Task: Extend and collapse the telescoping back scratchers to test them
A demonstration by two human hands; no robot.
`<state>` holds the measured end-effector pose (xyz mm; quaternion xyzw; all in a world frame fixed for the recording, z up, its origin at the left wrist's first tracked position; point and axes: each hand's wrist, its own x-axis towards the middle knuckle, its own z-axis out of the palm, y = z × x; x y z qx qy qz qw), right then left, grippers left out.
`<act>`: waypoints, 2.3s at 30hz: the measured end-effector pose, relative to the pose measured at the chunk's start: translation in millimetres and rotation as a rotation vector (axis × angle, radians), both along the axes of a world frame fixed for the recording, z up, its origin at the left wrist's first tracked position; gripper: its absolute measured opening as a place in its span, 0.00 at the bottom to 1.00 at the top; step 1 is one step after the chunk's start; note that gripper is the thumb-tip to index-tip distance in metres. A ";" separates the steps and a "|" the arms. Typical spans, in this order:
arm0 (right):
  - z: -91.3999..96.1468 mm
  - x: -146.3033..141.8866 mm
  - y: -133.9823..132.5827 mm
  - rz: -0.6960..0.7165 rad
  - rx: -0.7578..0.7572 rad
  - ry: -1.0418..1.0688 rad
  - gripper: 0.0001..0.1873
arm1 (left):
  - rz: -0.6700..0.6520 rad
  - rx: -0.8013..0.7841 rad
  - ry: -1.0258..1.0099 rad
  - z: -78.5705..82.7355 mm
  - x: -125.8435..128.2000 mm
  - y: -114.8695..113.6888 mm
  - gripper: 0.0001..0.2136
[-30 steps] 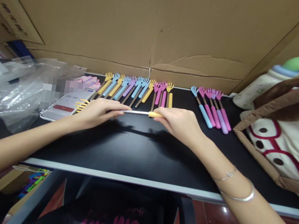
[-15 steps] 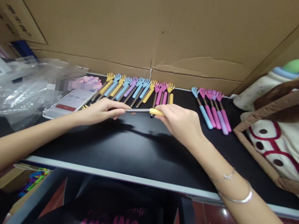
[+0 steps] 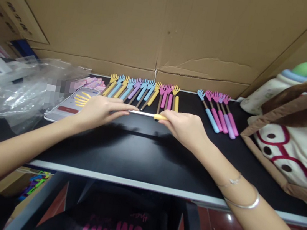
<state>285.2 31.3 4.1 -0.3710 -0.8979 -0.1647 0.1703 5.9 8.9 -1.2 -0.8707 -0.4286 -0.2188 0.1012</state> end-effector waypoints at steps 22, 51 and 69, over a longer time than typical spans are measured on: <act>11.9 -0.8 0.2 0.174 -0.918 0.204 0.27 | -0.028 0.177 0.132 -2.5 -2.2 0.5 0.16; -2.4 -6.0 -6.8 -0.099 -0.038 0.056 0.25 | 0.025 -0.053 -0.036 -2.7 1.1 -0.9 0.17; -1.8 -5.6 -4.7 0.079 0.248 0.063 0.15 | -0.182 -0.681 -0.340 0.6 -1.3 5.6 0.18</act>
